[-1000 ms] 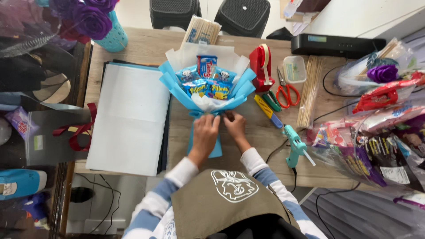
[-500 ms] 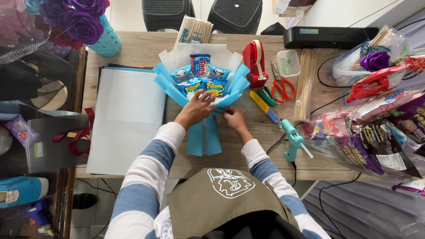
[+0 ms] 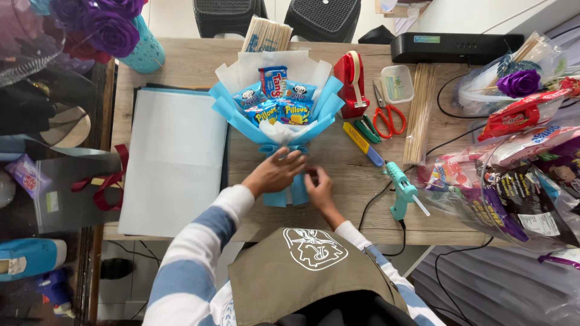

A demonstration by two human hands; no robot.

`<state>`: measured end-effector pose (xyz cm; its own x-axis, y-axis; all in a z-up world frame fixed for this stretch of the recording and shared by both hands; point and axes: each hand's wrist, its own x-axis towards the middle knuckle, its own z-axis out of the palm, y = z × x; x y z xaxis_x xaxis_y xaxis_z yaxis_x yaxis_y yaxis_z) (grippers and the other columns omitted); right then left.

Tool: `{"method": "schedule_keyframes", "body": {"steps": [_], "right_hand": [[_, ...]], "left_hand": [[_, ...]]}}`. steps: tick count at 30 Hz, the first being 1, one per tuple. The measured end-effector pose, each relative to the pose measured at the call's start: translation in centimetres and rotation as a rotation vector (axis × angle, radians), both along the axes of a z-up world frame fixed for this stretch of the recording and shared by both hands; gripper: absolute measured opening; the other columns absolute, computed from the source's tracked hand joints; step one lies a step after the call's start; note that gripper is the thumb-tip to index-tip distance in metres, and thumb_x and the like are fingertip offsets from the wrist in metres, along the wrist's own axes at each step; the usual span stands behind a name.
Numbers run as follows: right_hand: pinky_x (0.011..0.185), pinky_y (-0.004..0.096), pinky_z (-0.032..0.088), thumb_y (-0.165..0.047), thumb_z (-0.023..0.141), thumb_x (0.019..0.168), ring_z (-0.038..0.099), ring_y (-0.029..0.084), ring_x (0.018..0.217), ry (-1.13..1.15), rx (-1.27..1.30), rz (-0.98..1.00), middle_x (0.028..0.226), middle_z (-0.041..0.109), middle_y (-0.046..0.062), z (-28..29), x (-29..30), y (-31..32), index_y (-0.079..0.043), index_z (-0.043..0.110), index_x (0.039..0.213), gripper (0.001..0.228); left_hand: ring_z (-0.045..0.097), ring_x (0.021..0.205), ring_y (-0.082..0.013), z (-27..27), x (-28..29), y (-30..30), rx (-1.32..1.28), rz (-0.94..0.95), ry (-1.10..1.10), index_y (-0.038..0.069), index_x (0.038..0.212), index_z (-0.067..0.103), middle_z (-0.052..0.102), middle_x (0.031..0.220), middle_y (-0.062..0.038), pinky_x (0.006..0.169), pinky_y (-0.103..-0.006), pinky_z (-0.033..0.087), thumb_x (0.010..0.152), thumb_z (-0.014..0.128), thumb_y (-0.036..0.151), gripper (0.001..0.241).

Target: The person wraps a snack bouquet made of packaged snacks in blue tissue paper. They fold and pleat the paper around the snacks, secure it with a rubber band, and then tie a light blue ribbon around the base to finish the presentation.

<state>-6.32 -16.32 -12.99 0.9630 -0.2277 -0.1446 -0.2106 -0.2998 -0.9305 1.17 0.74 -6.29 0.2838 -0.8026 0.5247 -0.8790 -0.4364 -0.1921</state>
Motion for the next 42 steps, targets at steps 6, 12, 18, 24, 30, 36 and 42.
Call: {"method": "schedule_keyframes", "body": {"steps": [6, 12, 18, 24, 30, 36, 42], "right_hand": [[0.088, 0.051, 0.052, -0.043, 0.075, 0.078, 0.059, 0.044, 0.107, -0.193, -0.220, 0.229, 0.115, 0.055, 0.019, 1.6, -3.3, 1.8, -0.009, 0.056, 0.124, 0.060], [0.081, 0.045, 0.052, -0.037, 0.067, 0.081, 0.063, 0.032, 0.096, -0.208, -0.359, 0.198, 0.105, 0.058, 0.007, -1.2, -4.1, 1.2, -0.016, 0.062, 0.113, 0.039], [0.069, 0.045, 0.055, -0.056, 0.067, 0.085, 0.067, 0.035, 0.086, -0.038, -0.114, 0.044, 0.092, 0.064, 0.014, 1.1, -4.1, 0.2, -0.011, 0.062, 0.108, 0.051], [0.079, 0.040, 0.054, -0.023, 0.061, 0.095, 0.065, 0.029, 0.095, -0.219, -0.315, 0.149, 0.097, 0.065, 0.008, 3.7, -1.3, -2.3, -0.014, 0.069, 0.108, 0.017], [0.101, 0.051, 0.044, -0.023, 0.062, 0.089, 0.054, 0.044, 0.119, -0.360, -0.528, 0.446, 0.127, 0.055, 0.030, 1.3, 1.1, 0.8, -0.003, 0.048, 0.141, 0.057], [0.105, 0.049, 0.039, -0.015, 0.047, 0.085, 0.044, 0.037, 0.133, -0.564, -0.898, 0.328, 0.146, 0.042, 0.026, -2.5, -0.8, 3.3, 0.001, 0.044, 0.142, 0.060], [0.104, 0.047, 0.042, -0.011, 0.046, 0.086, 0.052, 0.036, 0.127, -0.546, -1.144, 0.257, 0.145, 0.043, 0.028, -1.5, -2.9, 5.3, 0.003, 0.042, 0.142, 0.059]], "left_hand": [[0.047, 0.125, -0.0282, -2.1, 5.7, -0.1, 0.124, -0.116, -0.139, 0.017, 0.089, 0.073, 0.066, 0.108, -0.002, 0.110, -0.0511, 0.030, 0.070, 0.057, 0.018, 0.025], [0.042, 0.133, -0.0289, -2.6, 8.4, 0.2, 0.179, -0.115, -0.211, 0.020, 0.100, 0.072, 0.064, 0.116, -0.001, 0.117, -0.0532, 0.024, 0.078, 0.062, 0.020, 0.025], [0.045, 0.128, -0.0259, 2.3, 5.6, -0.7, 0.045, -0.028, -0.085, 0.019, 0.104, 0.070, 0.059, 0.126, -0.005, 0.113, -0.0553, 0.023, 0.083, 0.062, 0.024, 0.024], [0.058, 0.096, -0.0182, 6.3, 1.4, 5.5, -0.132, 0.223, 0.246, 0.019, 0.109, 0.061, 0.057, 0.107, 0.002, 0.081, -0.0357, 0.044, 0.087, 0.058, 0.010, 0.024], [0.057, 0.115, -0.0249, 1.2, -1.4, 6.1, -0.016, 0.034, 0.345, 0.012, 0.118, 0.060, 0.063, 0.120, -0.008, 0.091, -0.0371, 0.046, 0.082, 0.055, 0.001, 0.038], [0.043, 0.133, -0.0254, -3.7, 2.8, 2.8, 0.184, 0.043, -0.021, 0.011, 0.129, 0.060, 0.061, 0.130, -0.005, 0.117, -0.0490, 0.025, 0.075, 0.067, 0.015, 0.054], [0.043, 0.132, -0.0316, -8.8, 4.6, 2.6, 0.115, 0.001, 0.014, 0.004, 0.135, 0.054, 0.054, 0.139, -0.010, 0.119, -0.0530, 0.024, 0.074, 0.057, 0.010, 0.061]]}}
